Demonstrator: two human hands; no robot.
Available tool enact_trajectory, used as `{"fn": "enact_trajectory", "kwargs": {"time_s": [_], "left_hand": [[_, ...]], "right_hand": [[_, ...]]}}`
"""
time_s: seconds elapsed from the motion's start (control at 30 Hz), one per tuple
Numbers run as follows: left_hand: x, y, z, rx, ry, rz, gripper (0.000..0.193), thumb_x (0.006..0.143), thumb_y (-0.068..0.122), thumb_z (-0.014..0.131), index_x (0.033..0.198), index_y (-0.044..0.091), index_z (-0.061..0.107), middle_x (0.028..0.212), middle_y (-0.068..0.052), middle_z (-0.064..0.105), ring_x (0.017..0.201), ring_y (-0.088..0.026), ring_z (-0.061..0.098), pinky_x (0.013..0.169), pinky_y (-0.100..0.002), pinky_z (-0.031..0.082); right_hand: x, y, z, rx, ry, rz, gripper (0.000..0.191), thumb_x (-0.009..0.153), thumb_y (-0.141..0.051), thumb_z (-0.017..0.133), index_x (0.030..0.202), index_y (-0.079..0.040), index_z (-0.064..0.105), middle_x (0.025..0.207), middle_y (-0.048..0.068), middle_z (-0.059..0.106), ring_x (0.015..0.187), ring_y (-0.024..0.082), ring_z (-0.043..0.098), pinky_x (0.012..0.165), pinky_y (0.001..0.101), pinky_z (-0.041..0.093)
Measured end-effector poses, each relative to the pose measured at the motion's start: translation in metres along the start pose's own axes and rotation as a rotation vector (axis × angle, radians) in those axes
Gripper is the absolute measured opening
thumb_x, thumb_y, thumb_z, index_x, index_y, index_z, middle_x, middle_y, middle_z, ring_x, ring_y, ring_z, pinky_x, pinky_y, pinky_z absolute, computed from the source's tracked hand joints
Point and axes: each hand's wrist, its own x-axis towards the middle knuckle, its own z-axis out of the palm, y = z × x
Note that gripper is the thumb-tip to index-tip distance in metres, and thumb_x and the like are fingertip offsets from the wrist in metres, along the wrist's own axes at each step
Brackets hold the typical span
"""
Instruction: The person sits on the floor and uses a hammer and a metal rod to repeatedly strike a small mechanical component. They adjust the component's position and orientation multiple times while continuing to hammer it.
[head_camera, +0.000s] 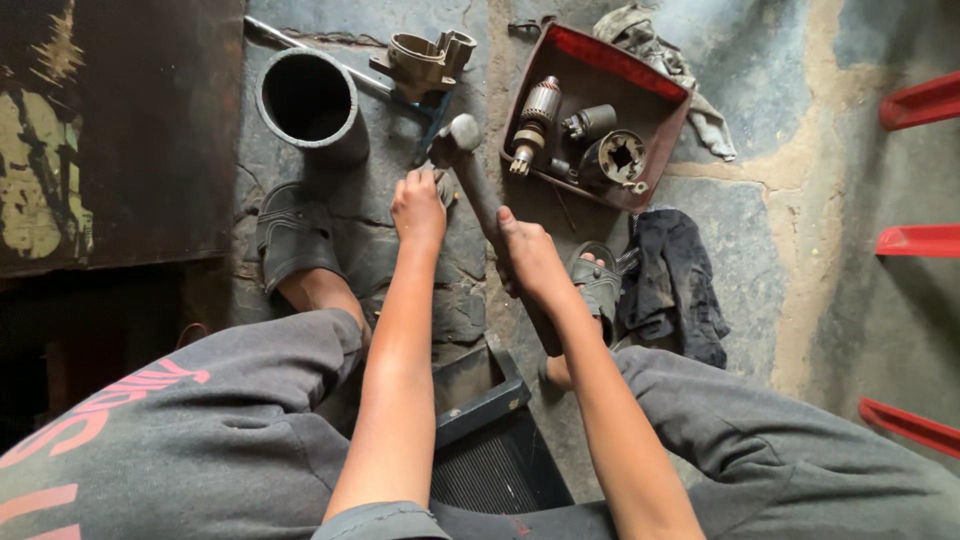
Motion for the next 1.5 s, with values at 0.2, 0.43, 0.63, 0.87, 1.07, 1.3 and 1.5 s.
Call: {"fn": "enact_trajectory", "kwargs": {"time_s": [0.2,0.43,0.63,0.87,1.07,1.3,1.5], "left_hand": [[0.002,0.005,-0.007,-0.067,0.027,0.0,0.013,0.089,0.009,0.065,0.1,0.01,0.071,0.104,-0.011,0.068,0.095,-0.036,0.065,0.08,-0.046,0.055],[0.001,0.008,-0.012,-0.022,-0.004,-0.031,0.009,0.091,0.007,0.065,0.099,0.009,0.069,0.106,-0.01,0.069,0.098,-0.035,0.066,0.083,-0.045,0.056],[-0.001,0.005,-0.005,-0.065,0.026,-0.016,0.014,0.088,0.005,0.064,0.1,0.008,0.069,0.106,-0.012,0.07,0.095,-0.035,0.067,0.081,-0.045,0.055],[0.005,0.007,-0.005,-0.025,0.029,-0.029,0.011,0.094,0.008,0.061,0.101,0.009,0.069,0.107,-0.012,0.07,0.1,-0.033,0.068,0.084,-0.046,0.056],[0.002,0.011,-0.005,-0.026,0.023,-0.05,0.009,0.091,0.012,0.063,0.096,0.007,0.069,0.103,-0.012,0.07,0.096,-0.035,0.068,0.079,-0.047,0.056],[0.001,0.008,-0.001,-0.001,0.023,-0.043,0.009,0.092,0.006,0.063,0.099,0.007,0.069,0.102,-0.012,0.069,0.095,-0.034,0.069,0.08,-0.045,0.056],[0.001,0.008,-0.002,-0.001,0.036,-0.024,0.012,0.09,0.005,0.063,0.1,0.007,0.069,0.103,-0.012,0.07,0.093,-0.034,0.069,0.079,-0.044,0.057]], "right_hand": [[-0.008,-0.018,0.004,0.026,-0.007,0.032,0.07,0.1,-0.066,0.042,0.078,-0.001,0.057,0.059,0.005,0.057,0.044,0.015,0.055,0.041,0.0317,0.046],[-0.011,-0.027,-0.003,0.075,-0.013,-0.05,0.07,0.098,-0.067,0.042,0.078,-0.002,0.059,0.057,0.005,0.057,0.043,0.015,0.056,0.04,0.031,0.046],[-0.002,-0.01,-0.004,-0.003,0.094,-0.231,0.069,0.102,-0.065,0.041,0.077,-0.002,0.056,0.058,0.006,0.055,0.044,0.014,0.055,0.04,0.0312,0.043],[0.022,0.002,-0.022,-0.39,0.09,-0.488,0.073,0.112,-0.065,0.036,0.085,-0.003,0.062,0.068,0.014,0.061,0.053,0.014,0.056,0.049,0.0326,0.044],[0.003,0.008,-0.01,0.019,0.029,0.041,0.071,0.096,-0.07,0.04,0.078,-0.003,0.055,0.056,0.006,0.056,0.041,0.017,0.055,0.037,0.0339,0.044],[0.001,0.001,-0.003,0.046,0.009,0.008,0.071,0.096,-0.07,0.043,0.078,-0.003,0.057,0.056,0.005,0.055,0.042,0.016,0.055,0.039,0.0329,0.044],[0.003,-0.002,-0.002,-0.061,0.03,0.038,0.069,0.097,-0.067,0.045,0.075,-0.003,0.056,0.056,0.005,0.056,0.043,0.015,0.057,0.039,0.0322,0.045]]}}
